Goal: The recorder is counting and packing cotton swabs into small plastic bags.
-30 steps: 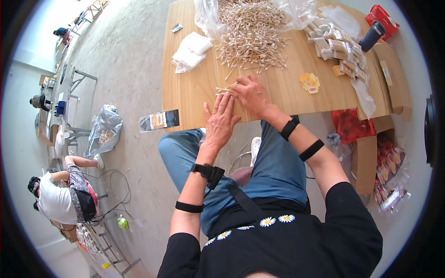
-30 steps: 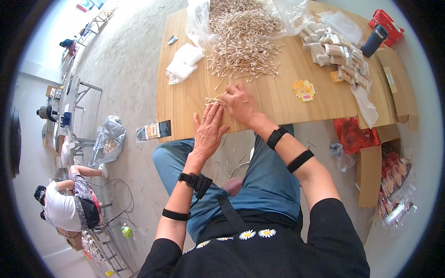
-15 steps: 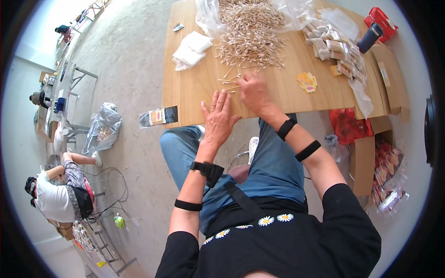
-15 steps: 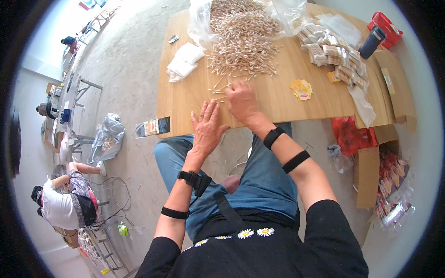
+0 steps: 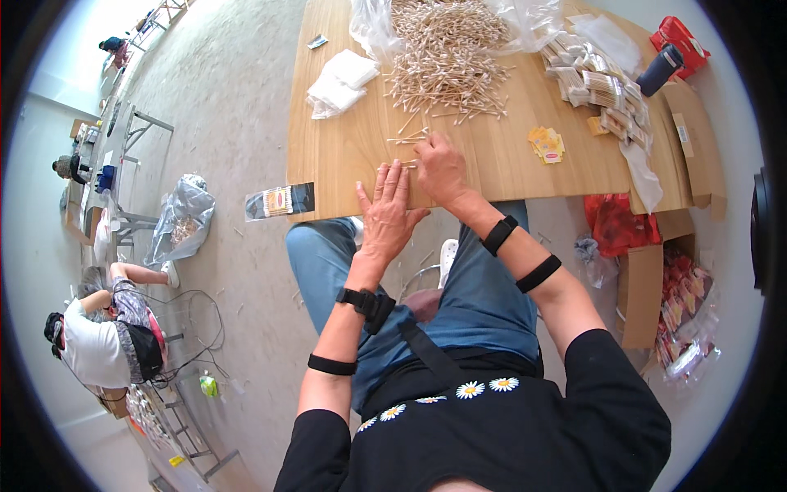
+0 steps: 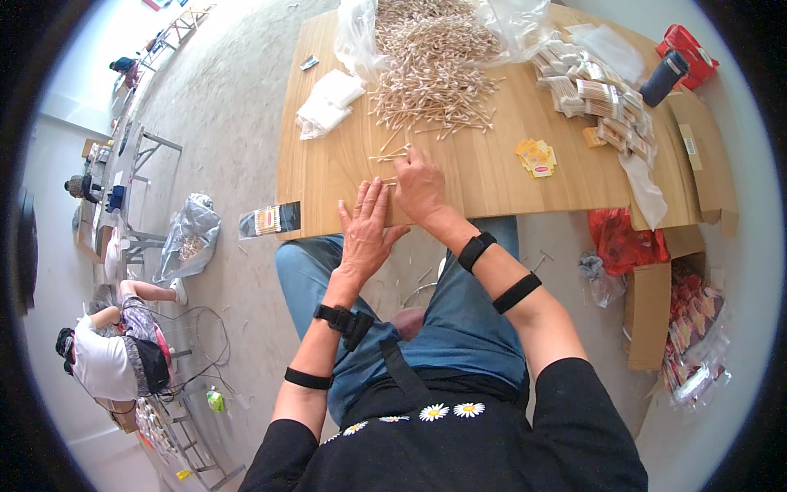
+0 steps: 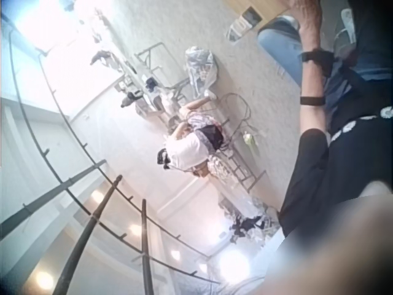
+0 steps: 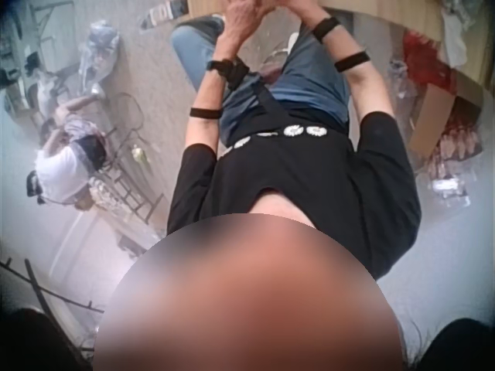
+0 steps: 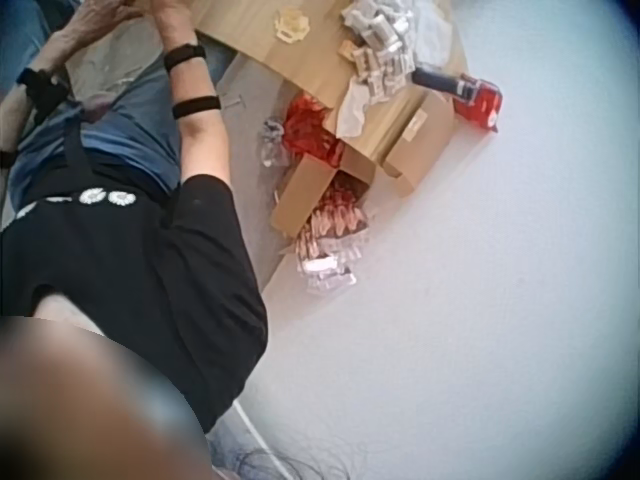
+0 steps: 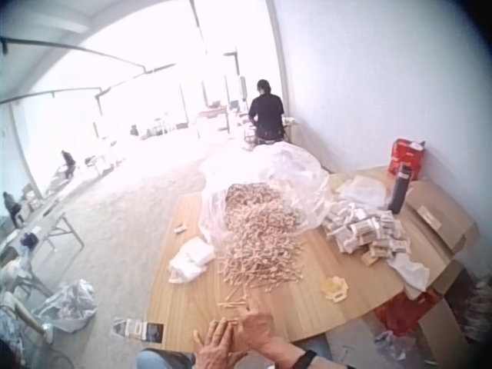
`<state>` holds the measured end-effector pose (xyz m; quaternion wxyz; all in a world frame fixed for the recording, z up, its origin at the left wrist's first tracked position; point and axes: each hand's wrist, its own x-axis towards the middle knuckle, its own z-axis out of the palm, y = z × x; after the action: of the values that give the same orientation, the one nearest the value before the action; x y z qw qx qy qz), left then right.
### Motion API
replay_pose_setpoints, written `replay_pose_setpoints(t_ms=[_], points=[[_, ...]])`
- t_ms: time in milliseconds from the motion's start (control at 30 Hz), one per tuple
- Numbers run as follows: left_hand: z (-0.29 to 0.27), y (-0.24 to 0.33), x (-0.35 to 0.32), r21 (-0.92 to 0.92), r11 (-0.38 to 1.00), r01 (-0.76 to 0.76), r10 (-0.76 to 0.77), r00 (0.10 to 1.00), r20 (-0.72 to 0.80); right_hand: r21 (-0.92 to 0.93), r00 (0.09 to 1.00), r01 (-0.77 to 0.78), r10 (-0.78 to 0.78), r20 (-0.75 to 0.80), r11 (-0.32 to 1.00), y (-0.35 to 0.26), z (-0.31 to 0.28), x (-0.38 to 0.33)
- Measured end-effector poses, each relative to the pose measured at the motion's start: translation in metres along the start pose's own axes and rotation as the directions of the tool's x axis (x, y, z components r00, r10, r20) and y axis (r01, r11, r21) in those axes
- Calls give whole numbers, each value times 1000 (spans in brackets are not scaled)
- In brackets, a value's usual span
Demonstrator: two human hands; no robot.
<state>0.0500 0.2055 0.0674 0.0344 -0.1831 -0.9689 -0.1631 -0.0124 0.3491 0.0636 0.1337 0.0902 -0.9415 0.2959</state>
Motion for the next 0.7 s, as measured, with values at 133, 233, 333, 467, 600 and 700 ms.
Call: replay_pose_setpoints(t_ms=[133, 233, 333, 467, 600, 700], points=[[1, -1, 5, -6, 1000, -22, 22, 999, -28, -51, 985, 158, -161, -67, 986, 7, 4, -7], [-2, -3, 2, -14, 1000, -26, 26, 1000, 16, -44, 995, 88, -90, -33, 995, 10, -2, -5], [-3, -4, -1, -8, 999, -43, 43, 999, 10, -87, 997, -60, 55, -56, 994, 19, -9, 5], [-3, -2, 0, -28, 999, -25, 25, 1000, -4, -187, 998, 51, -55, -15, 981, 18, -6, 6], [-3, -4, 0, -25, 999, -31, 31, 1000, 2, -106, 997, 68, -65, 36, 992, 4, -1, 10], [-3, -4, 0, -24, 999, -35, 35, 999, 7, -50, 997, -49, 52, 51, 998, 0, -2, 26]])
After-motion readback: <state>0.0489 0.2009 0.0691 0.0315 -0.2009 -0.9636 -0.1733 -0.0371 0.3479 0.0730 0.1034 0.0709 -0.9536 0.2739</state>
